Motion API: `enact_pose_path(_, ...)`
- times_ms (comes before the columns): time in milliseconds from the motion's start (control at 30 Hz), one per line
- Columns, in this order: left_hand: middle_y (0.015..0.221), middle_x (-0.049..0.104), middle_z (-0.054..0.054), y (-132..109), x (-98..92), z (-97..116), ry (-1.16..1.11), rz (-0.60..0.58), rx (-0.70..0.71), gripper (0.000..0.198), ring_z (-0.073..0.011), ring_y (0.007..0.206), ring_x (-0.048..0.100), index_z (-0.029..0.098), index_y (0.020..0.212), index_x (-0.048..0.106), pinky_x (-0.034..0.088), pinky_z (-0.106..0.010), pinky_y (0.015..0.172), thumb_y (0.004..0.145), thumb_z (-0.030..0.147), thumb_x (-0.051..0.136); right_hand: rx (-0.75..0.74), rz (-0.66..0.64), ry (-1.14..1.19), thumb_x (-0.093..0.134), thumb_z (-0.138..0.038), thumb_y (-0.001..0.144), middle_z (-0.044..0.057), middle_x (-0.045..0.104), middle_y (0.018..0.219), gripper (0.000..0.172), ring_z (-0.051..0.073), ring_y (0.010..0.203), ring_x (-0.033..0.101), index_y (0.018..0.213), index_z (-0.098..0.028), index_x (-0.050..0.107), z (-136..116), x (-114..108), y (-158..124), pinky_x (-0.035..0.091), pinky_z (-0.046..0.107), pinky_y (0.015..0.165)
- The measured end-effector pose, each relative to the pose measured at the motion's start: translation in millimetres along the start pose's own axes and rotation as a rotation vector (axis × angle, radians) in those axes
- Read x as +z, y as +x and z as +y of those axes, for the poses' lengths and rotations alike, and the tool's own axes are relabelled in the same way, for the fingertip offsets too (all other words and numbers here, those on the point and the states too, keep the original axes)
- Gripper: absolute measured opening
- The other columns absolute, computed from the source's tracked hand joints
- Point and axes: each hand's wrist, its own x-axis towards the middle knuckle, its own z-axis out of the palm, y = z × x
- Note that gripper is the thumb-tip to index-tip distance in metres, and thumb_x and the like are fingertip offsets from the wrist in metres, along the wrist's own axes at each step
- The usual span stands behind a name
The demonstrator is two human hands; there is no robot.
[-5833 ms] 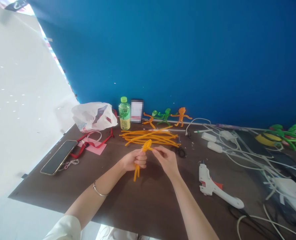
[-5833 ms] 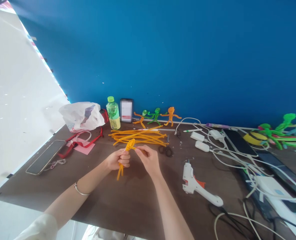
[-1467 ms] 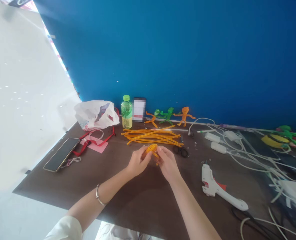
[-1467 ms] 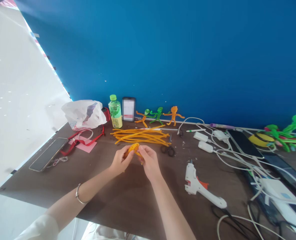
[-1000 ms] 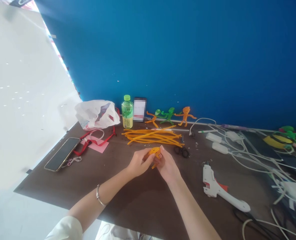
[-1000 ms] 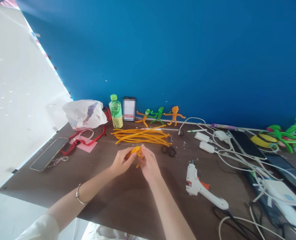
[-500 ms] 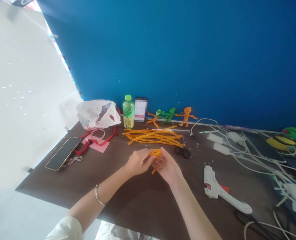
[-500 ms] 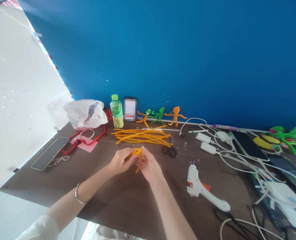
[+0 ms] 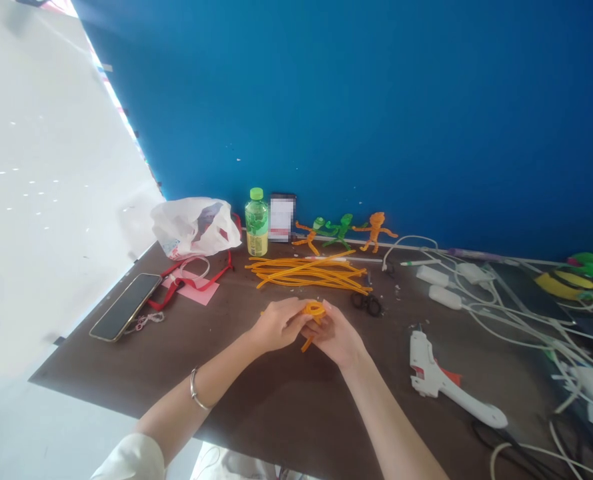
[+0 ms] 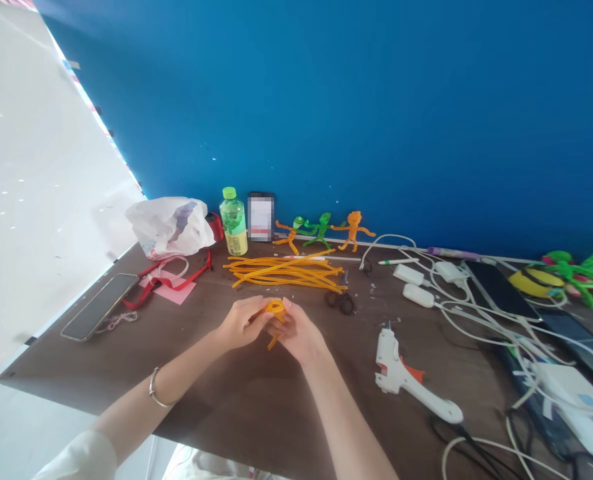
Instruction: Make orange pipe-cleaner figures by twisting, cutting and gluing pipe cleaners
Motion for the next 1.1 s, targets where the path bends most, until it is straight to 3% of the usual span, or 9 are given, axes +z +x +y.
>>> enact_pose_path(200, 0.068, 0.054, -0.005, 1, 1.0, 2, -0.028, 0.000, -0.011, 0.033, -0.0123, 0.057, 0.045, 0.016, 0.107, 0.057, 0.039, -0.024, 0.056, 0.087, 0.031, 0.035, 0.002, -0.012, 0.002, 0.062, -0.054, 0.063, -0.007, 0.026, 0.048, 0.046, 0.007, 0.043, 0.023, 0.048, -0.021, 0.034, 1, 0, 1, 0.026, 0.024, 0.043)
enact_pose_path(533, 0.067, 0.056, -0.005, 1, 4.3, 4, -0.041, 0.026, -0.019, 0.031, -0.0132, 0.059, 0.048, 0.016, 0.097, 0.060, 0.040, -0.024, 0.057, 0.087, 0.032, 0.036, 0.027, 0.061, 0.036, 0.066, -0.052, 0.060, -0.007, 0.030, 0.047, 0.043, 0.007, 0.042, 0.022, 0.050, -0.021, 0.038, 4, 0, 3, 0.025, 0.022, 0.041)
enact_pose_path(767, 0.086, 0.065, -0.008, 10, 1.8, 8, -0.296, 0.139, -0.228, 0.032, -0.0169, 0.075, 0.057, 0.015, 0.093, 0.064, 0.044, -0.026, 0.070, 0.084, 0.037, 0.043, -0.125, 0.036, -0.028, 0.062, -0.048, 0.068, -0.005, 0.042, 0.056, 0.031, 0.006, 0.042, 0.030, 0.060, -0.020, 0.050, 0, 0, 5, 0.026, 0.022, 0.040)
enact_pose_path(900, 0.072, 0.062, -0.004, 11, 3.2, 2, -0.485, 0.182, -0.407, 0.037, -0.0124, 0.062, 0.053, 0.013, 0.093, 0.062, 0.040, -0.022, 0.057, 0.080, 0.044, 0.048, -0.249, 0.152, -0.232, 0.070, -0.035, 0.063, -0.003, 0.055, 0.067, 0.020, 0.006, 0.047, 0.040, 0.075, -0.022, 0.062, -9, -2, 1, 0.032, 0.022, 0.043)
enact_pose_path(1000, 0.057, 0.050, 0.003, 11, 8.2, -5, -0.674, 0.162, -0.493, 0.037, -0.0068, 0.048, 0.042, 0.013, 0.091, 0.058, 0.032, -0.019, 0.046, 0.077, 0.046, 0.051, -0.352, 0.245, -0.501, 0.071, -0.031, 0.062, 0.001, 0.062, 0.070, 0.016, 0.012, 0.059, 0.053, 0.073, -0.021, 0.066, -14, -2, -3, 0.042, 0.026, 0.055)
enact_pose_path(1100, 0.058, 0.049, 0.005, 11, 13.6, -9, -0.853, 0.171, -0.531, 0.037, -0.0044, 0.044, 0.039, 0.015, 0.093, 0.049, 0.029, -0.018, 0.044, 0.075, 0.046, 0.055, -0.435, 0.274, -0.636, 0.069, -0.031, 0.064, 0.002, 0.066, 0.073, 0.012, 0.017, 0.069, 0.058, 0.071, -0.021, 0.067, -16, 1, -6, 0.046, 0.032, 0.068)
